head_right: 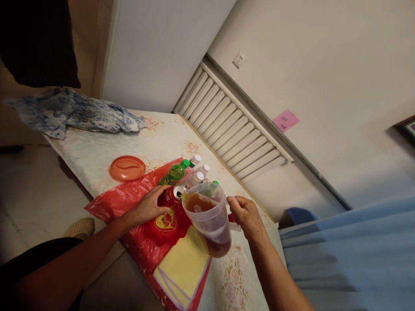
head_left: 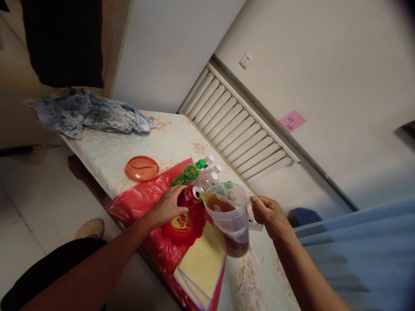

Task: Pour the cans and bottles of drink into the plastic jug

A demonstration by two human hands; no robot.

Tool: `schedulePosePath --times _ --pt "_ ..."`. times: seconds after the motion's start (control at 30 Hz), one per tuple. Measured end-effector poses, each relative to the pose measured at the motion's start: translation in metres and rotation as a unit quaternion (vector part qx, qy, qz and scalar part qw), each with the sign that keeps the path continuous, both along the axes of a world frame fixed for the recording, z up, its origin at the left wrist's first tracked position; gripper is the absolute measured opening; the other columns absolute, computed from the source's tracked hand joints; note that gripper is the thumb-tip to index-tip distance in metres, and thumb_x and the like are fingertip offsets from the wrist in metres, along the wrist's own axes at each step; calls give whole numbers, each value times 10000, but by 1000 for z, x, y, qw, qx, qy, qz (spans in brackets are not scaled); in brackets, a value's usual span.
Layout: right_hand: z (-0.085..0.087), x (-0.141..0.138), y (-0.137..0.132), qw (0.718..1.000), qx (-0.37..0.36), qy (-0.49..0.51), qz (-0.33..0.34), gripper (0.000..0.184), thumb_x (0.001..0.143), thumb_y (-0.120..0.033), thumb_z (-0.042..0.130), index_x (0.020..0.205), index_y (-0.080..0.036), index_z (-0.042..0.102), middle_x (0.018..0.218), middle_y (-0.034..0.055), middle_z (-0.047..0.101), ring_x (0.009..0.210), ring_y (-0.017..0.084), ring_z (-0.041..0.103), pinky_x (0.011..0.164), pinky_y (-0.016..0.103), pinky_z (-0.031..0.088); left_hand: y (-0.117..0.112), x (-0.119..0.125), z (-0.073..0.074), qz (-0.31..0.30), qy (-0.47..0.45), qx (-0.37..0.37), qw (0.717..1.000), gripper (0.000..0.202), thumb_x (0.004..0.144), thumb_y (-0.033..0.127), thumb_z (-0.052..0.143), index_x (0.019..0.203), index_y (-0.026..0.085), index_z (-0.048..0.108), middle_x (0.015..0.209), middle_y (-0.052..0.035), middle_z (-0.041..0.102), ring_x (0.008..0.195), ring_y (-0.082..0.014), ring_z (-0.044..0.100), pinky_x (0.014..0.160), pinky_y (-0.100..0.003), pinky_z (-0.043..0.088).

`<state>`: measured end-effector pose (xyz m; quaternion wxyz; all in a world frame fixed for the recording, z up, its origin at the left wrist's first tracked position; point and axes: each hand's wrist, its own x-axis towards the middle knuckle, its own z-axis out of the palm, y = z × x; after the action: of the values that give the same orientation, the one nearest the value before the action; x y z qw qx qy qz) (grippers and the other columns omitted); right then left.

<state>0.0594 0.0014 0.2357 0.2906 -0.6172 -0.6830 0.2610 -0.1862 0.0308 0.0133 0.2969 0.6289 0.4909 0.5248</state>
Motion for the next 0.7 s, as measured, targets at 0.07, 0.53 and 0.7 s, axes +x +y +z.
schedulePosePath --times 0.07,0.53,0.7 --pt "0 1 0 1000 -3 0 1 528 732 -668 608 534 -222 405 425 -68 322 383 75 289 360 212 249 0 0 0 1 -3 0 1000 674 635 197 715 1283 195 528 1317 -120 582 1247 -290 533 1097 -456 401" --pt "-5 10 6 1000 -23 4 -1 513 772 -620 607 544 -216 390 443 -77 317 397 66 282 389 207 220 -1 -1 4 0 11 -9 1000 674 634 205 720 1281 188 530 1322 -122 581 1254 -303 530 1099 -459 406" --pt "-4 7 5 1000 -21 5 -5 515 762 -621 613 537 -215 391 441 -74 326 398 68 284 393 210 224 -2 -1 6 0 10 -15 1000 669 630 202 720 1273 197 533 1317 -119 581 1247 -300 535 1094 -458 409"
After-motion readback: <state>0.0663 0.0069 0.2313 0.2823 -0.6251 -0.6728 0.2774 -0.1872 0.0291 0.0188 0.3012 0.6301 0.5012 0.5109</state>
